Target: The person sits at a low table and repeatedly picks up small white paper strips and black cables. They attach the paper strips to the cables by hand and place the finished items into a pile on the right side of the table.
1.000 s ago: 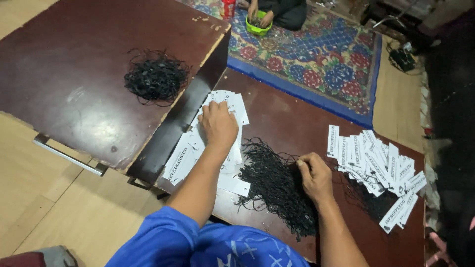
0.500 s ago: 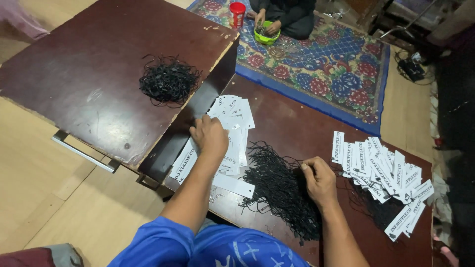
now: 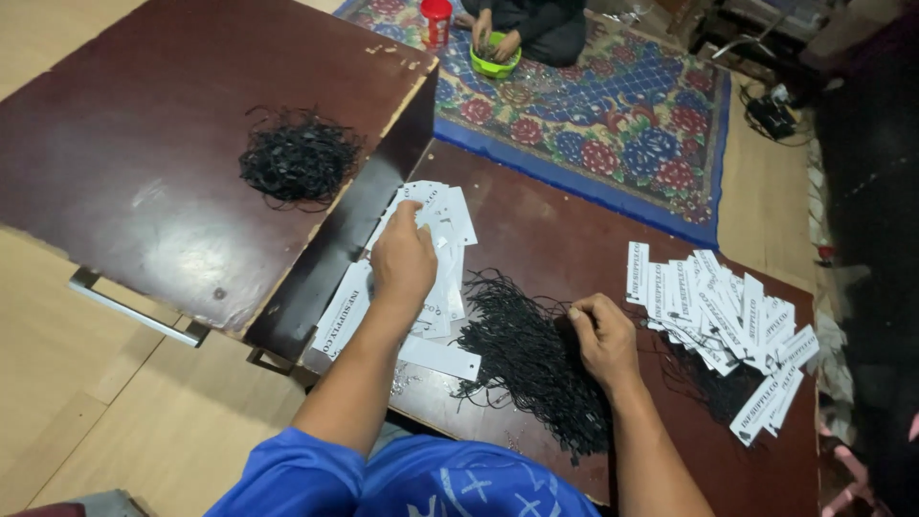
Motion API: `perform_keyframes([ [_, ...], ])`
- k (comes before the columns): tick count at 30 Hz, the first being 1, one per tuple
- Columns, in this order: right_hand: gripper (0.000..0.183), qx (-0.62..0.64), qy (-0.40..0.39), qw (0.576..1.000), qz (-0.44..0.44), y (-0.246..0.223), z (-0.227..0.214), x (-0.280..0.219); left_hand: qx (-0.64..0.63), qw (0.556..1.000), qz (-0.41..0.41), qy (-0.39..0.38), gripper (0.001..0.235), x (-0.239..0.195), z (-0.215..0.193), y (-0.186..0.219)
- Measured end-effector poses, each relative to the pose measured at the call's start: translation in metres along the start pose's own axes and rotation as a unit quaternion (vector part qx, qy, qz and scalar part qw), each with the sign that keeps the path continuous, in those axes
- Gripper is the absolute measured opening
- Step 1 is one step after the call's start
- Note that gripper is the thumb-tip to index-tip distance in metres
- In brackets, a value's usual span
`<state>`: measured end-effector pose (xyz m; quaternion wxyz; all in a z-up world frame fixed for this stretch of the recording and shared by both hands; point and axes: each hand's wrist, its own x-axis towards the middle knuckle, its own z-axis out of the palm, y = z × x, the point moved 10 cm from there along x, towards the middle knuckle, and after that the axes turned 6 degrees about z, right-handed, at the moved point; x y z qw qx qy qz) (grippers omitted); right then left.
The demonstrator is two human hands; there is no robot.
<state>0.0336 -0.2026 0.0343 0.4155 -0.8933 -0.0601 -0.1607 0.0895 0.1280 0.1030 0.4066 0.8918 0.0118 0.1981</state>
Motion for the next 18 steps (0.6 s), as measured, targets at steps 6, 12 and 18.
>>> perform_keyframes([
  [6, 0.008, 0.009, 0.01, 0.999, -0.037, -0.008, -0.003, 0.001, -0.185, 0.972, -0.104, -0.099, 0.022, -0.01, 0.072, 0.008],
  [12, 0.009, 0.039, 0.015, 0.998, -0.052, -0.013, -0.007, 0.0, -0.209, 0.968, -0.067, -0.118, 0.031, -0.016, 0.126, 0.019],
  [18, 0.01, 0.061, 0.034, 0.995, -0.065, -0.033, -0.015, 0.001, -0.088, 0.974, 0.196, -0.065, 0.012, -0.04, 0.14, 0.047],
])
